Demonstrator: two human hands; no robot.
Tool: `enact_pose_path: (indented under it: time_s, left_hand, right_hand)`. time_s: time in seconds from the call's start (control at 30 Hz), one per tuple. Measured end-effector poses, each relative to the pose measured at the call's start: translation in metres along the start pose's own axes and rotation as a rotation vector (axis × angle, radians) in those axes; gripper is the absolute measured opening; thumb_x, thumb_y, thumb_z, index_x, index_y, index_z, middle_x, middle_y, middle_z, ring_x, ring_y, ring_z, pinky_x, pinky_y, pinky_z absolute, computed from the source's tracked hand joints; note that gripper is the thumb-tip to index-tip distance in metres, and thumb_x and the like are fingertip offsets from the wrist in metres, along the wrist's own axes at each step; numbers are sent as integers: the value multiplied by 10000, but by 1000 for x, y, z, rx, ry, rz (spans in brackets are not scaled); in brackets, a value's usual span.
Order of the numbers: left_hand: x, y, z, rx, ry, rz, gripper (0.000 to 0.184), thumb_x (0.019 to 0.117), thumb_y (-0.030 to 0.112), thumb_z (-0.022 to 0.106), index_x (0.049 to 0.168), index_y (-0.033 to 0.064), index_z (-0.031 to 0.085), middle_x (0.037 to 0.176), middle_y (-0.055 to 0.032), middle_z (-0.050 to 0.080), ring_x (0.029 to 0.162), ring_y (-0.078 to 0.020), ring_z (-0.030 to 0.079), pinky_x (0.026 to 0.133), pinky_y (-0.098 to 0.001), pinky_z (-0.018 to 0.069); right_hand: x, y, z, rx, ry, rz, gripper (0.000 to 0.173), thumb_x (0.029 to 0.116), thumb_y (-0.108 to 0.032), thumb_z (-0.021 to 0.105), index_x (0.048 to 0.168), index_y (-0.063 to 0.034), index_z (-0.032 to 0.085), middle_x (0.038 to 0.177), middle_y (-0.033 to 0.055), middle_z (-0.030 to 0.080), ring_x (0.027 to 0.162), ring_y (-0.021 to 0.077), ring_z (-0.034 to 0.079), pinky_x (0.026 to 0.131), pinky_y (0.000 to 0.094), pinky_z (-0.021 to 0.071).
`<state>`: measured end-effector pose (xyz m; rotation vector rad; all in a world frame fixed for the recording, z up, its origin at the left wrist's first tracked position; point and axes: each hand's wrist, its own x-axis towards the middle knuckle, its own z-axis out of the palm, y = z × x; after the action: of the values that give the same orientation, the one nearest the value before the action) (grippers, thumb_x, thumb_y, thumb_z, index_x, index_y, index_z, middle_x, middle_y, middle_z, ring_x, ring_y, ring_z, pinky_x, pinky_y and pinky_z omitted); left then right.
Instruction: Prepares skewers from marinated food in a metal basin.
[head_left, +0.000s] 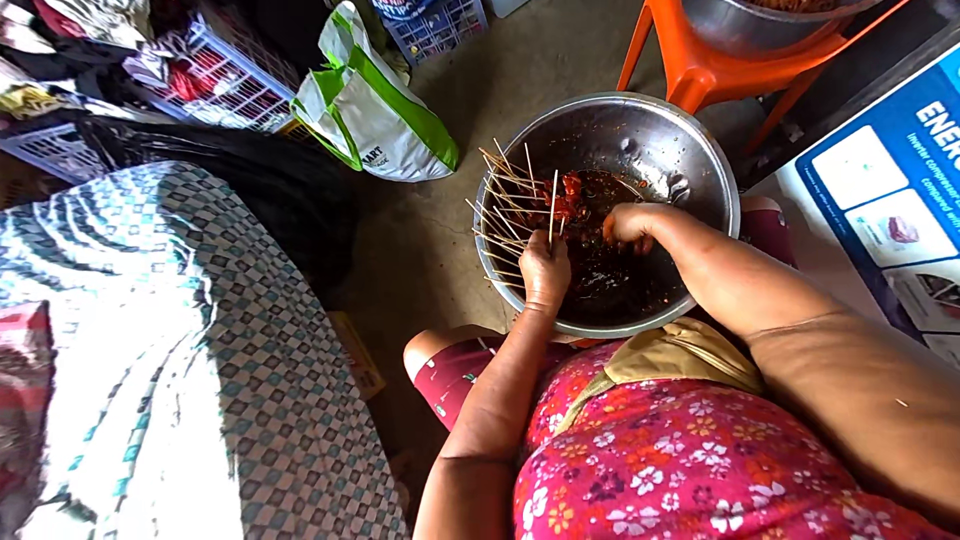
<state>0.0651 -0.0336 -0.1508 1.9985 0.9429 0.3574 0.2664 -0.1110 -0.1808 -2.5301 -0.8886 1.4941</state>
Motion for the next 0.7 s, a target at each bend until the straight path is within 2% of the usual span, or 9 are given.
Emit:
enact_pose_path:
  time_s: [0.07, 0.1, 0.17, 0.23, 0.3, 0.4, 0.47, 0.53, 0.7]
  left_hand:
    - [3, 2, 1, -10, 10, 13, 163, 1033, 128, 563, 1076, 2, 658, 782, -137, 635, 681, -253, 614, 659, -453, 516]
    - [4, 2, 2, -6, 14, 19, 162, 1032, 122, 562, 1071, -3, 657, 781, -137, 637, 686, -251, 618, 665, -451, 518]
    - [4, 2, 2, 0, 22, 27, 160, 1030, 121, 561, 1059, -3, 658, 771, -133, 632, 677, -249, 612, 658, -449, 514]
    - [5, 1, 2, -2, 20, 29, 157, 1028, 122, 562, 1063, 2, 657, 766, -128, 629, 669, -246, 606, 651, -445, 511]
    - [4, 1, 2, -13, 12, 28, 160, 1022, 111, 569, 1084, -4, 661, 784, -136, 641, 675, -248, 613, 655, -448, 514]
    - [4, 0, 1, -33, 7, 29, 162, 1018, 108, 576, 1089, -8, 665, 815, -147, 663, 704, -253, 633, 678, -458, 525]
    - [4, -1, 2, -39, 4, 26, 162, 1019, 112, 575, 1093, -1, 664, 801, -139, 659, 685, -247, 626, 659, -449, 523]
    - [4, -1, 2, -41, 4, 26, 163, 1018, 110, 575, 1094, -2, 666, 813, -142, 665, 701, -252, 635, 672, -454, 530]
    - [5, -2, 2, -35, 28, 39, 136, 1015, 112, 584, 1043, 6, 665, 778, -122, 641, 679, -230, 612, 656, -434, 511]
  right_hand:
    - [3, 9, -12, 17, 215, 9, 359, 992, -180, 657, 1327, -54, 639, 1231, 266, 650, 1084, 442, 658, 882, 645, 530]
    - [1, 8, -17, 2, 294, 18, 377, 963, -140, 662, 1325, -39, 640, 1264, 282, 637, 1149, 463, 634, 925, 666, 505]
    - [-4, 5, -19, -23, 346, 0, 311, 919, -82, 681, 1209, 28, 673, 1236, 304, 638, 1189, 483, 605, 967, 693, 470]
    - [2, 5, -7, -70, 290, -103, 211, 902, -91, 711, 1063, 45, 710, 1100, 296, 678, 1058, 477, 656, 883, 697, 507]
    - [10, 3, 14, -122, 187, -261, 212, 874, -117, 780, 1019, 30, 734, 1023, 263, 702, 977, 447, 684, 843, 687, 532]
    - [1, -17, 39, -195, 83, -321, 405, 869, -257, 829, 1109, 40, 692, 1112, 271, 675, 1100, 457, 635, 937, 702, 477]
    - [3, -23, 51, -244, 81, -320, 350, 878, -239, 808, 1093, 11, 693, 1101, 251, 678, 1092, 445, 640, 898, 701, 493]
    - [6, -23, 55, -305, 73, -344, 221, 889, -145, 755, 1062, -17, 705, 1092, 228, 688, 1076, 439, 651, 854, 700, 507]
    - [-8, -28, 36, -435, -43, -220, 201, 876, -81, 747, 1017, 51, 692, 1107, 258, 665, 1090, 436, 641, 872, 667, 510]
